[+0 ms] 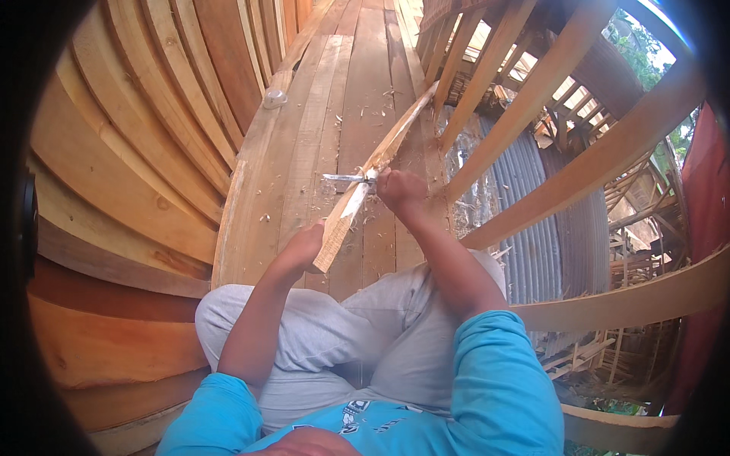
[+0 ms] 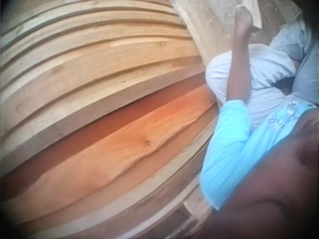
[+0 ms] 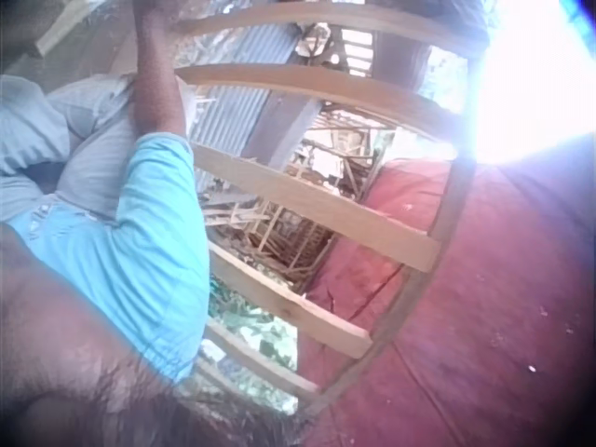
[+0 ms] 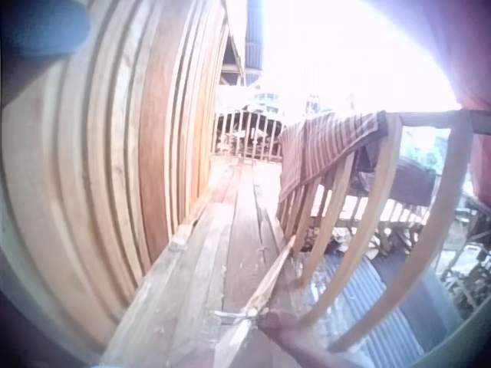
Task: The person sits cross-legged on a wooden floor and uses a knife to shave and shape a rectangular wooden plank. They repeatedly scrape the surface, removing thin wood shavings and gradually refining the plank's edges.
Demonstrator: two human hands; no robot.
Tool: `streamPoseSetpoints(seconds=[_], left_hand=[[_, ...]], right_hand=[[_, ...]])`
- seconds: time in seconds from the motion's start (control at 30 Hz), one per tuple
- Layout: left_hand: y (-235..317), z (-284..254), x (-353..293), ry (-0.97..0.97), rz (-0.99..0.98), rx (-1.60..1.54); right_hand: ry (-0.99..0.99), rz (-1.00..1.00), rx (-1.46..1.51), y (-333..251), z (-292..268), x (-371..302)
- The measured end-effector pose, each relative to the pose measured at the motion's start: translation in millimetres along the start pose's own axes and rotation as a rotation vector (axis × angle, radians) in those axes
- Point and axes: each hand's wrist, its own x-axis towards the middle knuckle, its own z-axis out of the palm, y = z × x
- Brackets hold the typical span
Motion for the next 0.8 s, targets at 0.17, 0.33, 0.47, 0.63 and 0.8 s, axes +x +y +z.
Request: streamPoseSetpoints(seconds=[0.17,0.33,0.47,0.63,0.8], left_hand=[[6,-6,-1,-0.073,-0.011,0.242],[2,-16,7,-0.034,-0.049,0.143],[5,-6,-3,-0.039,-0.006,0.181],[8,-6,-14,-0.069,0.09,0.296],[11,-29,-5,-0.023,-0.008,0.278]], right_hand=[[-0.144,-0.136,-0.041,4,-2,-16],[-0.12,-0.145,-0.02,-2,-5,-14],[-0.005,0.051,0.006,1,-4,0],[0.007,-0.137,-0.004,22,5,12],[-0.014,-0.106,0.001,-1,22,-2]])
